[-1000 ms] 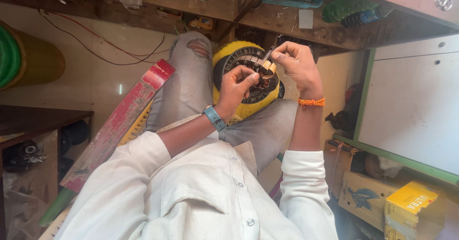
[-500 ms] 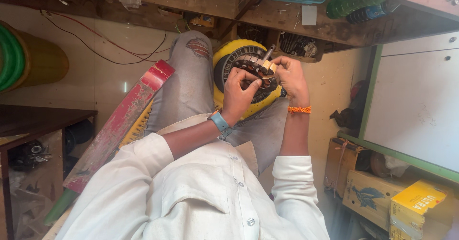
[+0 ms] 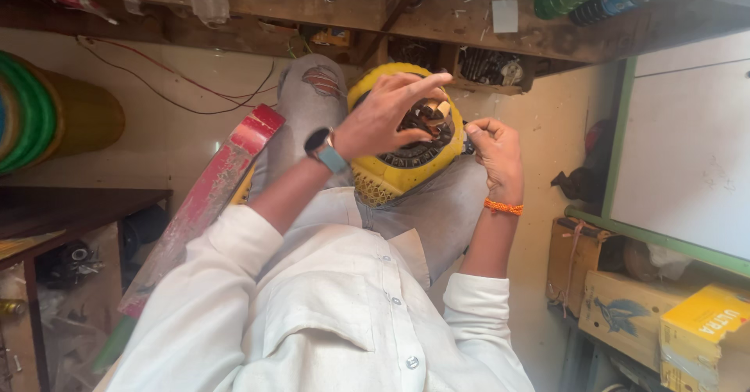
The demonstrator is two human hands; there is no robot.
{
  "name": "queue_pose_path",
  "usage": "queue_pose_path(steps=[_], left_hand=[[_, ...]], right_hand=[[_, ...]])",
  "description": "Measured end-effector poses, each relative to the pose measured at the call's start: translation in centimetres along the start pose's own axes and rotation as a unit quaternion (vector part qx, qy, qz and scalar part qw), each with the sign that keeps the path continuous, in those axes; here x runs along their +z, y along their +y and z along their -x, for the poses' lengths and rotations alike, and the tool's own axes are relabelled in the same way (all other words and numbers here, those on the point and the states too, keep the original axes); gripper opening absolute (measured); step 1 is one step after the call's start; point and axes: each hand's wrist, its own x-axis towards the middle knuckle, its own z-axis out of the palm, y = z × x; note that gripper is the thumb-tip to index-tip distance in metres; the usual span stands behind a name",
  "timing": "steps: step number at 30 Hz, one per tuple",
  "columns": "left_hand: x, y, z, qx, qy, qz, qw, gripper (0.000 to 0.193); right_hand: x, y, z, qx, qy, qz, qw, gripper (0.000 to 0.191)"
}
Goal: The person sits with an electric motor armature on their lap and works on its commutator, fitting and pressing components into place by hand. They use a green-handled screwdriver to adjust parts on the armature, then continue seating components and turning the armature to work on different sides.
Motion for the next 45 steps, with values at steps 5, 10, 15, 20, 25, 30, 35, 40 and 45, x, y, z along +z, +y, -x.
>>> queue_pose_path(steps=[5,10,15,20,25,30,35,40,45], left_hand=[[-0.4,-2.4,-2.0,-0.054,-0.113,0.090,0.988,0.103],[0.2,-3.1,-1.9,-0.028,-0.084,0.159,0.983,0.109],[0.5,-3.3,-1.7,-0.072,-0.088,0.114,0.987,0.112],[0.5,-3.6,-1.3,-0.066,-0.086,0.114,0.988,0.113],[1.1,-4.4,-1.2,-0.001,-0.075,0.163,0.984,0.089],[0.8,-3.4,0.4,0.057,0.016,0.004,0.998,0.064],[0.4,-0.7,4.3,0.157,0.049,-0.134,0.977,0.037],[0.9,0.1,6.1,0.081,0.036,-0.020,0.996,0.013],[3.2,0.9,5.2,-0.172,0.131,0.137,0.967,0.012]], right_hand=[[-1.9,-0.8,1.1,-0.021,-0.043,-0.096,0.994,0.012],[-2.2,-3.2,1.7,-0.051,-0.081,-0.123,0.988,0.012],[1.1,-6.1,2.7,-0.086,-0.075,-0.064,0.991,0.011],[4.7,-5.2,6.2,-0.161,-0.006,0.101,0.982,0.012],[9.4,-0.5,7.9,-0.262,0.079,0.291,0.917,0.010],[11.2,1.6,9.2,-0.322,0.098,0.292,0.895,0.006],[10.6,0.5,11.2,-0.271,0.024,0.301,0.914,0.009],[8.8,-3.3,11.1,-0.330,0.010,0.343,0.879,0.011],[6.7,-8.8,6.3,-0.369,0.060,0.367,0.852,0.005]])
